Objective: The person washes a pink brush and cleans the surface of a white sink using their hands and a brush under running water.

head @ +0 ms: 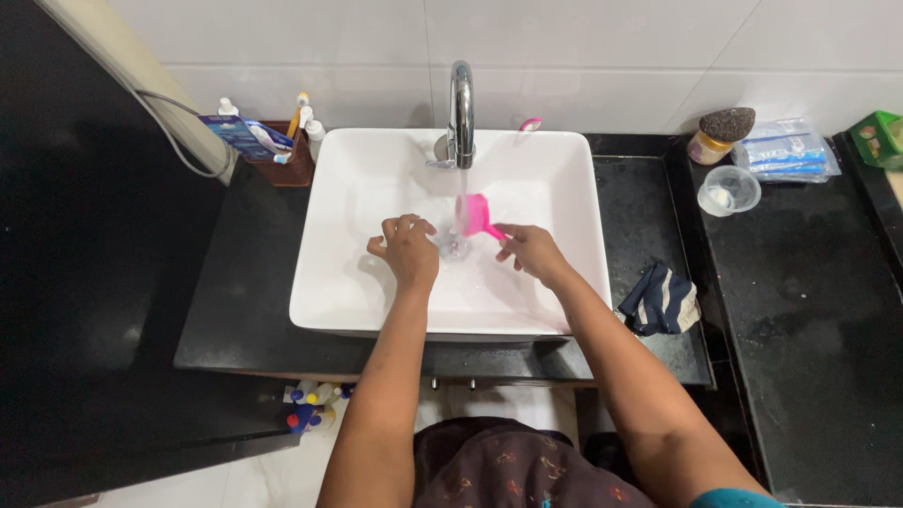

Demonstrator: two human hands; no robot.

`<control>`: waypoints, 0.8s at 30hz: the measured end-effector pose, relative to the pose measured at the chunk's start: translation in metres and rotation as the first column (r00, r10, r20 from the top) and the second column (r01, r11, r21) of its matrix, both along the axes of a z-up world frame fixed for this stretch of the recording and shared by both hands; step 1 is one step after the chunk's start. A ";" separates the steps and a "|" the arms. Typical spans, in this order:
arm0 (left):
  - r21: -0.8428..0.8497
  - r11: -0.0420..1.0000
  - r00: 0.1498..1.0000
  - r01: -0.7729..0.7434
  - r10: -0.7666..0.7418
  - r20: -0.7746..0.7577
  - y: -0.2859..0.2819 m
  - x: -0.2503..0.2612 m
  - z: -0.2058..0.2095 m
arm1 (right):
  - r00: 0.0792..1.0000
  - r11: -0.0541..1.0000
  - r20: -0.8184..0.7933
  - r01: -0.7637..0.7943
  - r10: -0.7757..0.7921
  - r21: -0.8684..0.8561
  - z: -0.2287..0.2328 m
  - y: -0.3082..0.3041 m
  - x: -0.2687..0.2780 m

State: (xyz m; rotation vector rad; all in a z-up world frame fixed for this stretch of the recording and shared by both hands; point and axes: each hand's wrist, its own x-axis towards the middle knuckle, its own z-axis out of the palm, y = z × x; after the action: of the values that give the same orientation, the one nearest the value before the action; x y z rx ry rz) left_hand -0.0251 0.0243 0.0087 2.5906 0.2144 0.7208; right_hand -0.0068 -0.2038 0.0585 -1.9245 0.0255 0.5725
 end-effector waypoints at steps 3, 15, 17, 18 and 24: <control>0.000 1.000 1.000 -0.004 0.004 0.020 0.001 0.000 0.000 | 0.999 0.999 -0.017 -0.037 0.037 -0.007 0.004 0.001 0.004; 0.014 1.000 1.000 -0.005 0.005 0.027 0.002 0.001 0.001 | 0.981 0.994 0.193 0.009 0.012 -0.107 0.029 0.010 0.022; 0.007 1.000 0.999 0.010 -0.011 0.047 0.002 0.000 0.001 | 0.993 0.998 0.108 -0.033 0.038 -0.046 0.032 0.007 0.021; 0.006 1.000 0.999 0.012 -0.013 0.047 0.001 0.000 0.001 | 0.994 0.998 0.107 -0.031 0.036 -0.048 0.032 0.004 0.020; 0.004 1.000 1.000 0.009 -0.009 0.011 0.002 0.001 0.003 | 0.988 0.992 0.086 -0.128 0.126 0.021 0.027 -0.016 0.021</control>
State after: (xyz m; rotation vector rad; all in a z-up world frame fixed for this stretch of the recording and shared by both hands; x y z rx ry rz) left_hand -0.0242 0.0258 0.0122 2.5888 0.1985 0.7326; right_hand 0.0139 -0.2195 0.0857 -1.9328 -0.1591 0.5730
